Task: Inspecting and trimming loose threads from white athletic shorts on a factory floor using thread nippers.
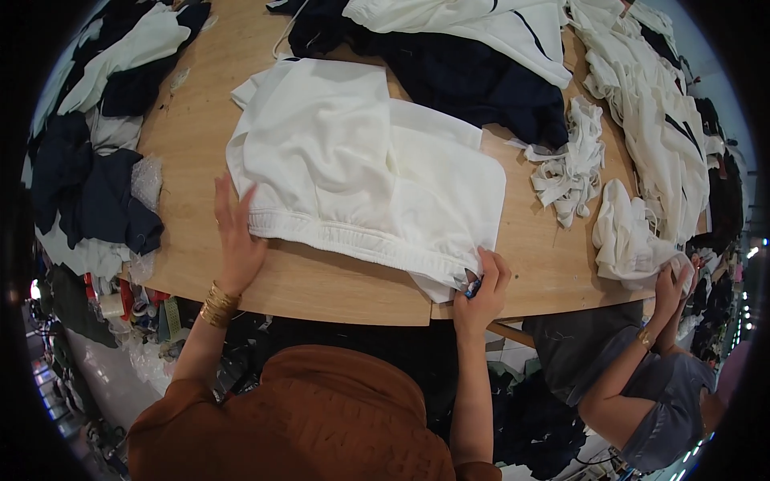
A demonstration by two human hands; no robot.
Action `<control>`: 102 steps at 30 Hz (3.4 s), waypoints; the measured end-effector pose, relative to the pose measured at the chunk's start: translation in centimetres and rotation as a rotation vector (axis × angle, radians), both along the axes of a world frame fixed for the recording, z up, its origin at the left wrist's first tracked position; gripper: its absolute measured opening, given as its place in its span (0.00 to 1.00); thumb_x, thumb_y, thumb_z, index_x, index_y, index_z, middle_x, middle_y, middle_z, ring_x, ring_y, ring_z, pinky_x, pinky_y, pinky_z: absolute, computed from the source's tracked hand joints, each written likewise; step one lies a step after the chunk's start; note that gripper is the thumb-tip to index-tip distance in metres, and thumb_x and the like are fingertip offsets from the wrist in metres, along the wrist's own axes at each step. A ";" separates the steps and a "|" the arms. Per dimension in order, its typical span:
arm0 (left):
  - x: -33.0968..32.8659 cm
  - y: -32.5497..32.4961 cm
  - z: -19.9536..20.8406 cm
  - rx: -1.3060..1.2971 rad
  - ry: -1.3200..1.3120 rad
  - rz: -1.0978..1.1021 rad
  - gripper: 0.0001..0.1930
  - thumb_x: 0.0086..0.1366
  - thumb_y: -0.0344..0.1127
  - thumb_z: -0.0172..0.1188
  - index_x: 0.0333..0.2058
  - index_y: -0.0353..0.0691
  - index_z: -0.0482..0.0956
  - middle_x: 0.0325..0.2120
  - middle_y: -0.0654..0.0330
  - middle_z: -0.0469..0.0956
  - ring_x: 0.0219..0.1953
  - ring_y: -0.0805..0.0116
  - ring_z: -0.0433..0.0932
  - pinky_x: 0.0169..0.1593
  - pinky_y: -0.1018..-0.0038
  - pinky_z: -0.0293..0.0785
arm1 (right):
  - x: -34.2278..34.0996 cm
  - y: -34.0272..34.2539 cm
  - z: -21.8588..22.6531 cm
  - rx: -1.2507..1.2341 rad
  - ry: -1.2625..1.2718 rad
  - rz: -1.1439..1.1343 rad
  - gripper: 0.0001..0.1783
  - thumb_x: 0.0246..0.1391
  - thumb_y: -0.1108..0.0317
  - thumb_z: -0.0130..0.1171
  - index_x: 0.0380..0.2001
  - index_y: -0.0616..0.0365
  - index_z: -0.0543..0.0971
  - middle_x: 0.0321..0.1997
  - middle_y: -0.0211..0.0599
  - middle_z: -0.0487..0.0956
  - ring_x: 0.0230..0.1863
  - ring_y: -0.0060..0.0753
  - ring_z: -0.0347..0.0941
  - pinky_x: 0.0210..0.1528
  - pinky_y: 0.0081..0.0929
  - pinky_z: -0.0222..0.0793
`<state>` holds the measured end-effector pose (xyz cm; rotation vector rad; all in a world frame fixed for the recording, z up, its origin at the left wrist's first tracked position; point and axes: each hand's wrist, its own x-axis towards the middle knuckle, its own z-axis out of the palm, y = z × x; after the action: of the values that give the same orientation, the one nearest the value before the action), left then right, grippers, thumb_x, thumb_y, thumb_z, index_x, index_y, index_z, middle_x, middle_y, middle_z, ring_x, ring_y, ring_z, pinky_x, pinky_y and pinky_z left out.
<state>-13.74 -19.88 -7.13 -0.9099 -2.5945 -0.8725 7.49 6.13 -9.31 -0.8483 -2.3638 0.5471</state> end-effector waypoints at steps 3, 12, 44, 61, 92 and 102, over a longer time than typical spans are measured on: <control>0.0 0.4 1.4 -0.147 -0.044 -0.226 0.22 0.50 0.25 0.57 0.47 0.45 0.71 0.51 0.58 0.66 0.56 0.58 0.62 0.63 0.52 0.38 | -0.2 0.1 0.9 0.044 0.124 0.026 0.27 0.34 0.86 0.49 0.42 0.54 0.73 0.45 0.40 0.71 0.45 0.45 0.69 0.43 0.32 0.67; -5.4 1.0 1.1 0.133 -0.784 -0.236 0.09 0.61 0.36 0.54 0.27 0.38 0.75 0.20 0.66 0.69 0.25 0.78 0.64 0.30 0.80 0.61 | 0.8 4.9 2.2 -0.945 0.125 -0.004 0.05 0.44 0.72 0.60 0.25 0.60 0.76 0.21 0.19 0.68 0.25 0.13 0.59 0.28 0.14 0.53; 5.1 8.6 2.7 1.051 -2.251 -0.330 0.24 0.68 0.47 0.37 0.55 0.34 0.57 0.52 0.50 0.64 0.57 0.55 0.61 0.55 0.55 0.65 | 2.9 -0.1 6.1 -0.084 0.161 0.312 0.25 0.26 0.84 0.60 0.34 0.50 0.80 0.42 0.35 0.70 0.33 0.30 0.68 0.33 0.21 0.66; 6.5 7.3 6.9 0.906 -1.965 -0.525 0.18 0.67 0.33 0.41 0.49 0.24 0.63 0.49 0.48 0.69 0.51 0.59 0.70 0.58 0.65 0.63 | 3.2 0.1 9.4 -0.302 -0.006 0.280 0.26 0.24 0.80 0.64 0.35 0.49 0.80 0.46 0.31 0.69 0.22 0.21 0.61 0.23 0.15 0.58; 8.1 7.7 6.4 0.632 -1.498 -0.442 0.16 0.63 0.34 0.53 0.47 0.32 0.69 0.40 0.63 0.74 0.42 0.78 0.70 0.47 0.78 0.66 | -0.2 -4.1 11.5 -0.760 0.236 0.303 0.04 0.48 0.71 0.58 0.26 0.57 0.74 0.26 0.28 0.68 0.19 0.16 0.59 0.18 0.14 0.51; 8.3 7.6 6.4 0.671 -1.621 -0.369 0.15 0.62 0.34 0.54 0.46 0.32 0.70 0.41 0.61 0.74 0.43 0.77 0.70 0.48 0.78 0.65 | -1.3 -5.8 10.8 -0.209 0.220 0.320 0.16 0.35 0.75 0.67 0.33 0.55 0.78 0.30 0.32 0.70 0.25 0.24 0.62 0.23 0.18 0.56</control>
<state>-5.47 -12.26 -0.72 -0.4374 -2.4842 -3.3632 6.24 0.29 1.53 -0.4657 -2.2741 0.9794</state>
